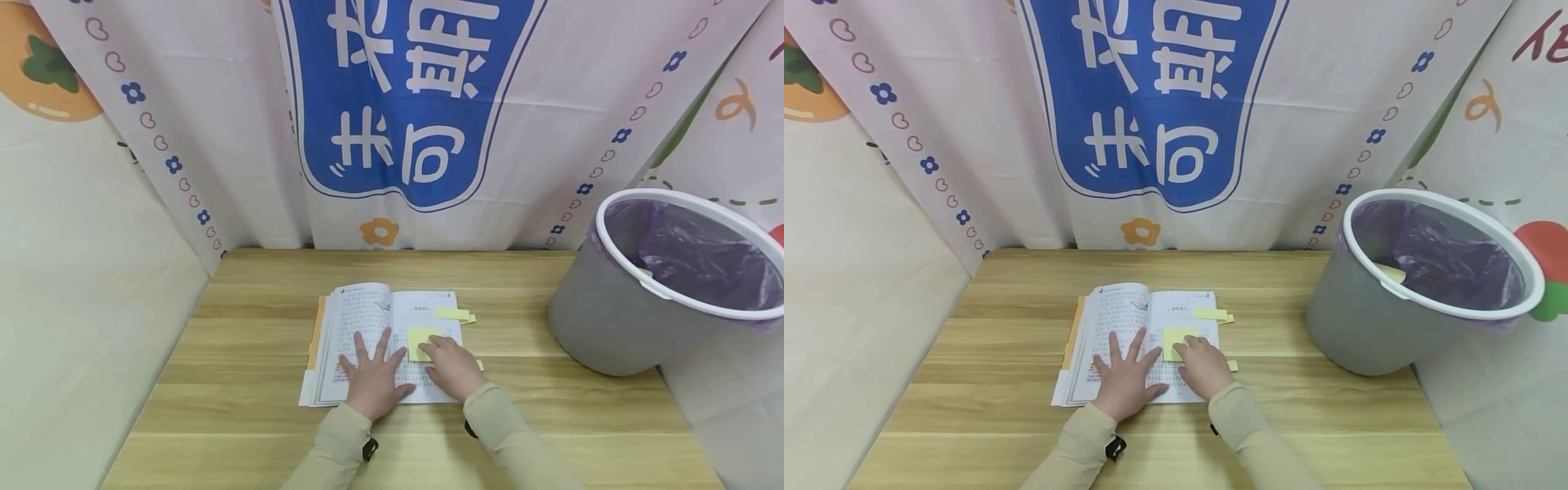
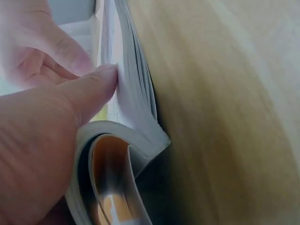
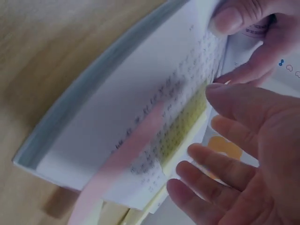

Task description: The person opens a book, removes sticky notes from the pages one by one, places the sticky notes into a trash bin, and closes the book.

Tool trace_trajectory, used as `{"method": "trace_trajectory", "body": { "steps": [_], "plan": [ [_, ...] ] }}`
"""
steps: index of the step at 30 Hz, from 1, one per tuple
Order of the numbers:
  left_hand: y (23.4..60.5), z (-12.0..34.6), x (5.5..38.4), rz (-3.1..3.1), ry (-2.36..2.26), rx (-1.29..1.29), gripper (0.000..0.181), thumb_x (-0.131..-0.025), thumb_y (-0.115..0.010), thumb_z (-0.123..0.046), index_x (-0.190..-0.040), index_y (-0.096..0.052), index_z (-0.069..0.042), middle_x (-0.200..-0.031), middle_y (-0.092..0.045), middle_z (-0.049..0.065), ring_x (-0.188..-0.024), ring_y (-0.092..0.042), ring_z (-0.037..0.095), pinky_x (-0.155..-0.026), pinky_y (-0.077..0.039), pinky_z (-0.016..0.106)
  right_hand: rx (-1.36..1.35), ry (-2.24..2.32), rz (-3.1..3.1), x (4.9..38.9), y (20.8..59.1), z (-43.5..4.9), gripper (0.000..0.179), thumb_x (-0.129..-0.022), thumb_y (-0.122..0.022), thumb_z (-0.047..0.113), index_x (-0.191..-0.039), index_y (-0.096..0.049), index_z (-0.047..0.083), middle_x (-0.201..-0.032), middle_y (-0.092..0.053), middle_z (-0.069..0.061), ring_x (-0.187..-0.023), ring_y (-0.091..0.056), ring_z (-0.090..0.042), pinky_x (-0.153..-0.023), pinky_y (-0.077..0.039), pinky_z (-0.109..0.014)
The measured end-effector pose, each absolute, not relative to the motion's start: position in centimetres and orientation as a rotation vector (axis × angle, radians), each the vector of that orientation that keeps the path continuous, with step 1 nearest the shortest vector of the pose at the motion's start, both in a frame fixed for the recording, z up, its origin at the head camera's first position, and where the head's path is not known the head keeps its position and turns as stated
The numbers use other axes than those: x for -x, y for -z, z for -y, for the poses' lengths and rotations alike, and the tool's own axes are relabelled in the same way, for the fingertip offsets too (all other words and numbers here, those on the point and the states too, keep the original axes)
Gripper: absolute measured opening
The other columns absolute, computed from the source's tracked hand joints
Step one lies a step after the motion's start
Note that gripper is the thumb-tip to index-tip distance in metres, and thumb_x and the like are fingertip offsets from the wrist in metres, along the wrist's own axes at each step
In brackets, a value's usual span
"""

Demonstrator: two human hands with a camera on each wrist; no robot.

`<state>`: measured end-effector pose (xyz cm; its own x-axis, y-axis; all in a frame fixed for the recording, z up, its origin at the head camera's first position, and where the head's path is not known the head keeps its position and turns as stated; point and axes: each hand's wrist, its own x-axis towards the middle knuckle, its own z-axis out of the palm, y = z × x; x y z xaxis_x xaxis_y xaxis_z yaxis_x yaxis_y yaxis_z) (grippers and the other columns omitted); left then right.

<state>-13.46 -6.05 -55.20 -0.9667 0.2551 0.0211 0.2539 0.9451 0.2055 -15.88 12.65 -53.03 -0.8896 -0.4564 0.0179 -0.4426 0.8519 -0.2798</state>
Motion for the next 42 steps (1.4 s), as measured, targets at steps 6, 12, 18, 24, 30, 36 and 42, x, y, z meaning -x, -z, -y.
{"method": "trace_trajectory", "body": {
  "steps": [6,12,18,24,30,36,42],
  "plan": [
    [55.2,6.0,13.3,-3.067,-0.383,-0.296,0.074,-0.077,-0.072,-0.064,-0.142,-0.055,-0.032,-0.161,-0.003,0.027,-0.134,-0.009,0.069,-0.093,-0.024,0.084,0.761,0.401,-2.965,16.2,53.8,-12.0,0.046,-0.085,-0.079,0.018,-0.127,-0.065,0.006,-0.134,-0.059,-0.017,-0.121,-0.057,-0.034,-0.1,-0.048,-0.047],
    [55.0,5.8,13.5,-3.048,-0.388,-0.276,0.073,-0.076,-0.075,-0.062,-0.141,-0.057,-0.033,-0.162,0.0,0.027,-0.135,-0.007,0.068,-0.095,-0.022,0.084,0.76,0.386,-3.022,16.4,54.4,-11.7,0.038,-0.085,-0.077,0.015,-0.122,-0.069,0.007,-0.129,-0.062,-0.015,-0.116,-0.061,-0.032,-0.096,-0.051,-0.045],
    [54.8,5.8,13.6,-3.03,-0.374,-0.272,0.073,-0.075,-0.076,-0.062,-0.14,-0.057,-0.034,-0.162,0.001,0.025,-0.136,-0.006,0.067,-0.096,-0.022,0.083,0.743,0.392,-3.045,16.5,54.9,-12.0,0.039,-0.086,-0.078,0.022,-0.121,-0.069,0.01,-0.128,-0.063,-0.015,-0.115,-0.061,-0.032,-0.094,-0.053,-0.045],
    [54.7,5.9,13.7,-3.018,-0.373,-0.274,0.077,-0.072,-0.078,-0.062,-0.141,-0.056,-0.035,-0.163,0.002,0.024,-0.136,-0.005,0.066,-0.096,-0.022,0.083,0.788,0.367,-3.041,16.5,54.8,-11.7,0.039,-0.087,-0.077,0.022,-0.122,-0.068,0.007,-0.13,-0.061,-0.018,-0.117,-0.06,-0.034,-0.095,-0.052,-0.045],
    [54.5,5.9,13.7,-3.007,-0.366,-0.27,0.079,-0.07,-0.079,-0.061,-0.141,-0.056,-0.036,-0.163,0.001,0.023,-0.137,-0.006,0.066,-0.096,-0.022,0.083,0.825,0.309,-3.093,16.6,54.8,-11.4,0.03,-0.088,-0.074,0.014,-0.117,-0.071,0.007,-0.124,-0.065,-0.016,-0.11,-0.065,-0.032,-0.088,-0.056,-0.042],
    [54.5,6.0,13.8,-2.994,-0.367,-0.256,0.079,-0.07,-0.079,-0.061,-0.141,-0.055,-0.037,-0.163,0.003,0.022,-0.137,-0.004,0.065,-0.097,-0.02,0.083,0.82,0.364,-3.14,16.8,55.0,-11.5,0.024,-0.088,-0.071,0.008,-0.112,-0.074,0.007,-0.115,-0.07,-0.014,-0.1,-0.069,-0.029,-0.083,-0.058,-0.039],
    [54.6,6.0,13.8,-2.988,-0.37,-0.26,0.079,-0.071,-0.079,-0.061,-0.142,-0.055,-0.037,-0.163,0.003,0.022,-0.137,-0.004,0.065,-0.097,-0.02,0.083,0.692,0.45,-3.186,17.1,55.1,-11.8,0.018,-0.09,-0.071,0.011,-0.107,-0.076,0.011,-0.106,-0.074,-0.007,-0.093,-0.072,-0.024,-0.077,-0.059,-0.036]
  ]
}}
